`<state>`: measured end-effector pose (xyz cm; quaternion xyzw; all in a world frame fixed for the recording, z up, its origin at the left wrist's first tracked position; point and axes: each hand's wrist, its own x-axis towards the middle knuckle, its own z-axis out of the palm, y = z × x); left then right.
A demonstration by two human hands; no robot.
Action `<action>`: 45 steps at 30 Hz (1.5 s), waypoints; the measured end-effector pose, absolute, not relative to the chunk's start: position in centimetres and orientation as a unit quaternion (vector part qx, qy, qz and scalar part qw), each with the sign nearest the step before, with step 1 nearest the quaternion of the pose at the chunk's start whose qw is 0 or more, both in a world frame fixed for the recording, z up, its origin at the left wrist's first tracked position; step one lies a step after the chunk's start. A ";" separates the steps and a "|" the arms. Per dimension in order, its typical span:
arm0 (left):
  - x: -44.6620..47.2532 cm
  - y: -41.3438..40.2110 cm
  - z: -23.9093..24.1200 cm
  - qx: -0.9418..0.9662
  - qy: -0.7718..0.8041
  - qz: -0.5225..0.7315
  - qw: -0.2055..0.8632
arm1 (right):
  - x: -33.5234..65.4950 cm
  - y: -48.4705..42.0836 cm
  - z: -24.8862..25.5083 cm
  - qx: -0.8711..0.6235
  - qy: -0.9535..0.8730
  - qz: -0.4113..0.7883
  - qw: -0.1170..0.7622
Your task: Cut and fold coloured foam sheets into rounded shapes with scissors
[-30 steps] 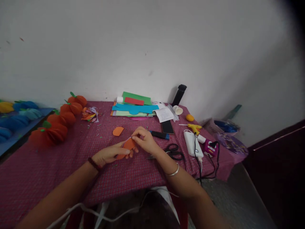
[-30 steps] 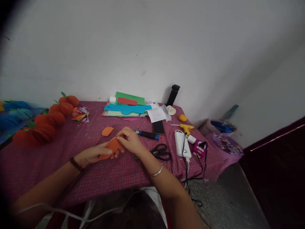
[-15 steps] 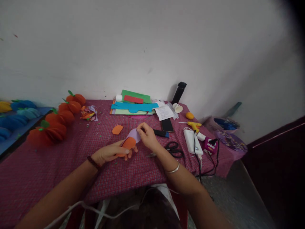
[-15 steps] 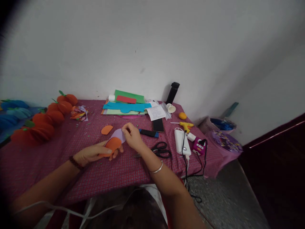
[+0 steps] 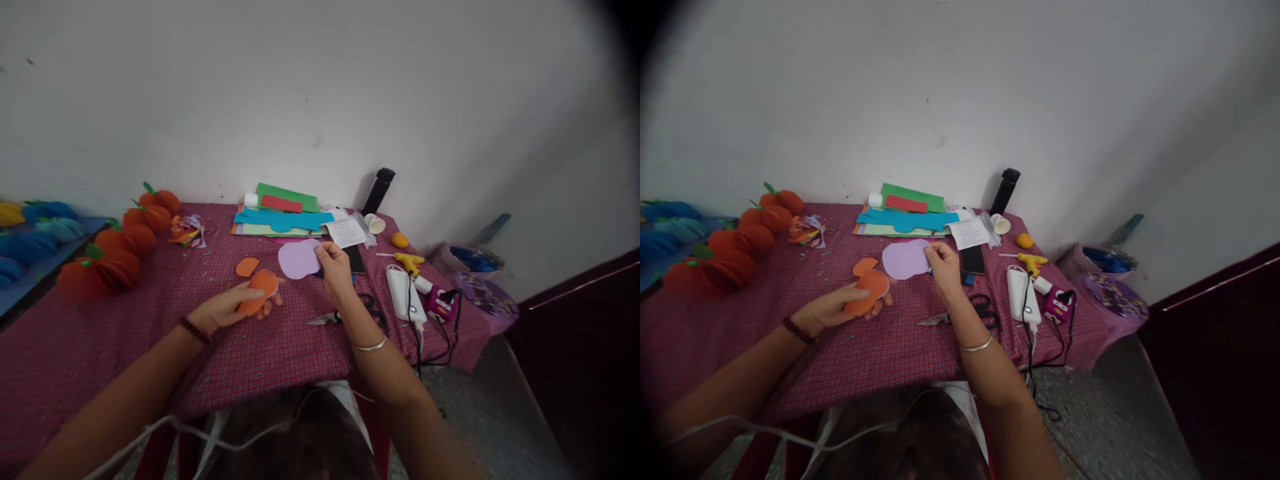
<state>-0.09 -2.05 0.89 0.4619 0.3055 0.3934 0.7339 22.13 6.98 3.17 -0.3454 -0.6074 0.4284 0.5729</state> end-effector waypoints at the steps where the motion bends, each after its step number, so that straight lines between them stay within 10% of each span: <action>1: -0.2 -1.8 0.7 0.442 0.310 0.407 0.737 | 22.2 7.0 3.1 -0.341 -0.606 0.437 0.570; 12: 0.8 -1.9 0.7 0.346 0.329 0.450 0.755 | 19.7 2.8 3.0 -0.247 -0.790 0.391 0.401; 29: 0.4 -2.2 0.5 0.528 0.335 0.334 0.705 | 19.2 2.7 2.1 -0.227 -0.829 0.347 0.375; 45: -0.8 -0.1 0.4 0.625 0.595 0.412 0.293 | 18.2 5.2 -0.2 -0.333 -0.693 0.472 0.431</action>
